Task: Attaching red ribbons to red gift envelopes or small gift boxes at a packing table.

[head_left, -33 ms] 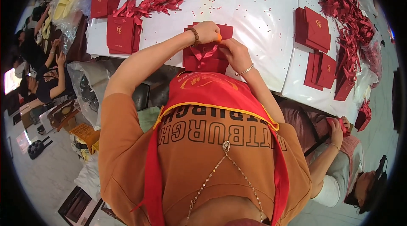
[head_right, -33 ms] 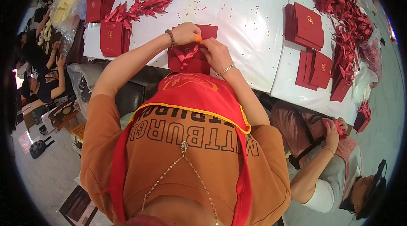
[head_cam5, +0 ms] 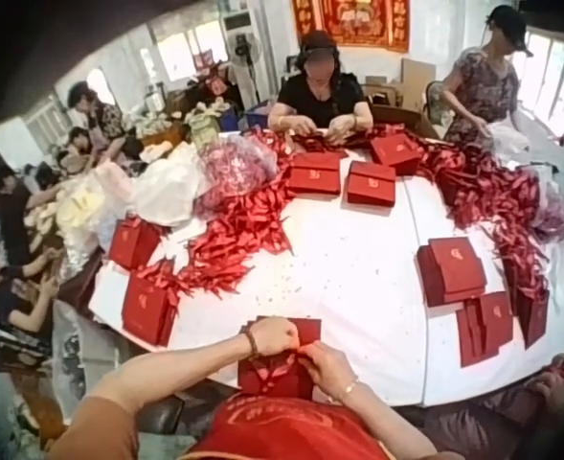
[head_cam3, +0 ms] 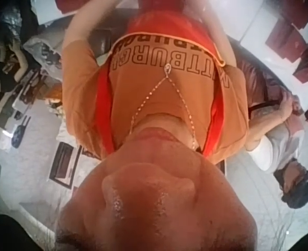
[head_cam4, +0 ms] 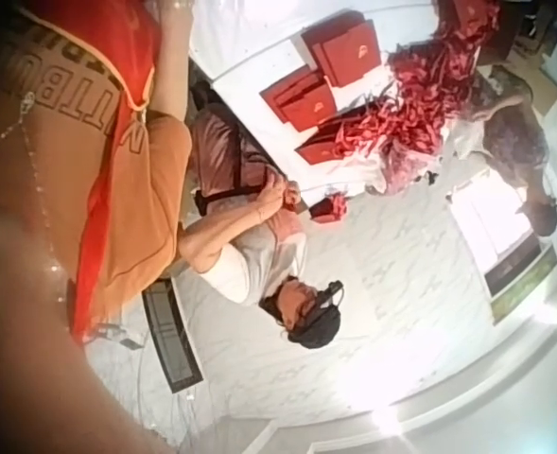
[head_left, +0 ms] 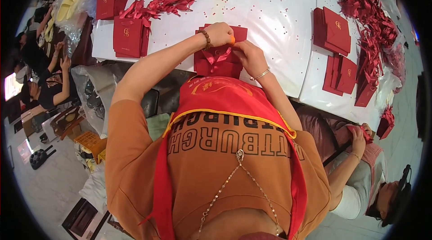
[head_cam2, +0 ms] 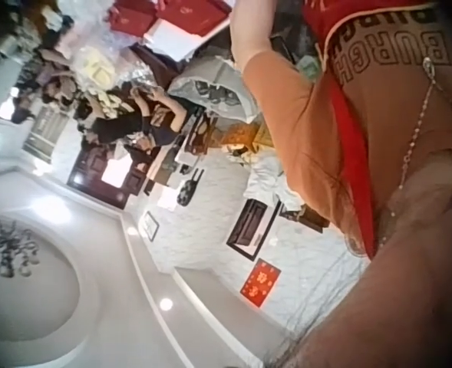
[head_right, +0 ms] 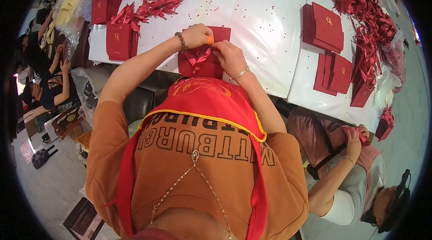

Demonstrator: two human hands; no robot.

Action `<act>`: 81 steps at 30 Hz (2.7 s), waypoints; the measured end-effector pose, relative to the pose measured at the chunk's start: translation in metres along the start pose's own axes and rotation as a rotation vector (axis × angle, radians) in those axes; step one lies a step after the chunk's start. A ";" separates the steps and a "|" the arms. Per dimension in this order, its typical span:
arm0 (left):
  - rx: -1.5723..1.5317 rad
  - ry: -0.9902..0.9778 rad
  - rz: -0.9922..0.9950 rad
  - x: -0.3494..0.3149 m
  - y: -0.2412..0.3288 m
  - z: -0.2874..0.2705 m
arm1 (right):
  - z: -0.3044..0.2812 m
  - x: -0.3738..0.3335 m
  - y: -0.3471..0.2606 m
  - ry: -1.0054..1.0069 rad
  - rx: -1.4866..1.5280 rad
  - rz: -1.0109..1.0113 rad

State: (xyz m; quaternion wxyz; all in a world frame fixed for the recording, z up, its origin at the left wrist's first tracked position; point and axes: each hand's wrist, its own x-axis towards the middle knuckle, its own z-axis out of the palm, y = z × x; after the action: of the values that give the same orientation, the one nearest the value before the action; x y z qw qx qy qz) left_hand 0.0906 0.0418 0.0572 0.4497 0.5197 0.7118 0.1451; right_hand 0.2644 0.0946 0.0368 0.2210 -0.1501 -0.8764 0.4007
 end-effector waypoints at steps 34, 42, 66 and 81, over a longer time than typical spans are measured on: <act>-0.210 0.167 0.007 0.003 -0.011 -0.015 | -0.006 0.000 -0.013 -0.052 0.048 0.000; -0.476 -0.090 -0.031 -0.005 0.004 -0.029 | -0.006 -0.001 -0.001 -0.087 0.129 0.083; -1.287 -0.005 0.108 -0.027 0.009 0.010 | -0.021 0.019 0.016 0.054 1.015 0.366; 0.305 0.953 0.095 -0.012 -0.098 -0.028 | 0.005 0.016 0.014 0.137 0.080 0.155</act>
State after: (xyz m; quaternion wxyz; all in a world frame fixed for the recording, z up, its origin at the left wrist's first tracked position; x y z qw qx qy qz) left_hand 0.0095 -0.0027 0.0121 -0.0137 0.4873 0.8266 0.2812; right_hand 0.2490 0.1072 0.0271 0.2545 -0.2356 -0.8283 0.4400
